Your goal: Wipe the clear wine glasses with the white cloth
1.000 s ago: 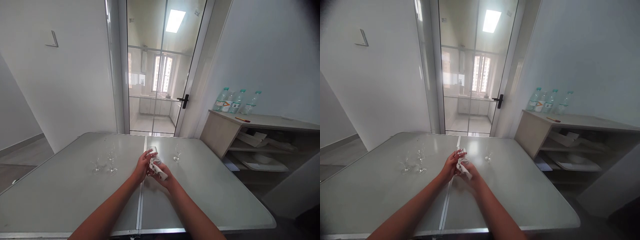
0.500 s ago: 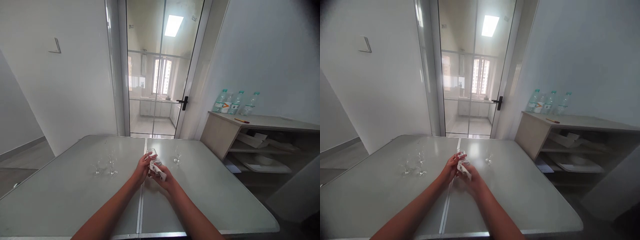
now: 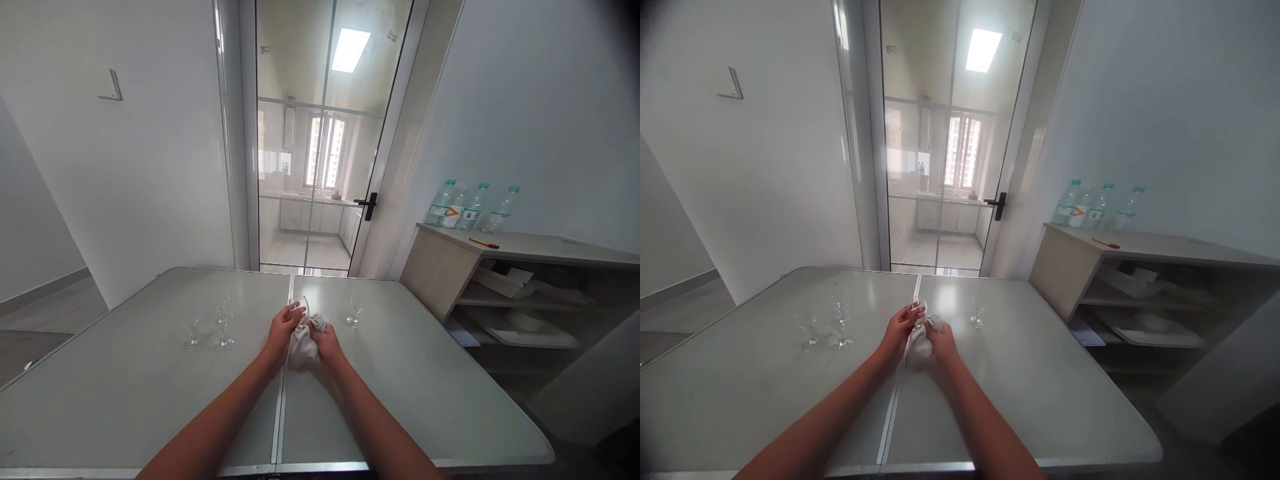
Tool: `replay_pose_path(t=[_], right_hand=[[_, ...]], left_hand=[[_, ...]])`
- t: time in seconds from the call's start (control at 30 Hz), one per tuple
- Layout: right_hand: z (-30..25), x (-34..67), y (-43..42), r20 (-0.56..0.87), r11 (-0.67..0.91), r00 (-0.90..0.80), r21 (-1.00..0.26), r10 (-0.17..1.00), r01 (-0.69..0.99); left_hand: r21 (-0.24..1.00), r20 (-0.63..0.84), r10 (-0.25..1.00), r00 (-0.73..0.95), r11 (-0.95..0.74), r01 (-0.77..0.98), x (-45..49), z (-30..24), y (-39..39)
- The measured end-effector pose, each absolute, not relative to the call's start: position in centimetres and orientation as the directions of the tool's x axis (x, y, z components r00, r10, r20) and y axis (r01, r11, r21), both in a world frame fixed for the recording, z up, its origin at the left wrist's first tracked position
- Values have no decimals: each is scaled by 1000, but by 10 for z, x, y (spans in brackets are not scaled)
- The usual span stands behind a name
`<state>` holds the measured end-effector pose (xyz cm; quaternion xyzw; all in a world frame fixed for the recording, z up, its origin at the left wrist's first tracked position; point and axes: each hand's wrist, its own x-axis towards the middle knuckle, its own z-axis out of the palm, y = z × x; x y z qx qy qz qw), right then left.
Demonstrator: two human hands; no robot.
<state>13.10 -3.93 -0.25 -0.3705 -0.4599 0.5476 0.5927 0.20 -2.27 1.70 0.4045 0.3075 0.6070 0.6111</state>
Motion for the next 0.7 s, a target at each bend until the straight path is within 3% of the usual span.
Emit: replay_pose_path(t=[0.07,0.17,0.3,0.43,0.53,0.7], right_hand=[[0,133,-40,112,79,-79,-935,991,-345],[4,137,-42,111,63,-111,-929,988,-364],[8,137,-43,250,227,-123,-958,960,-178],[7,134,-43,294,288,-138,-956,946,-64],[3,137,-42,270,268,-6,-958,963,-100],[0,143,-40,258,274,440,-961,860,29]], left_hand=[[839,108,988,109,-31,-543,2,18,-22],[842,181,981,68,-119,-527,2,20,-25],[868,307,951,-24,-290,-402,1,23,-30],[892,323,946,-10,-308,-332,0,23,-30],[900,332,943,-15,-322,-294,-1,26,-31],[863,464,883,-75,-470,-184,3,33,-41]])
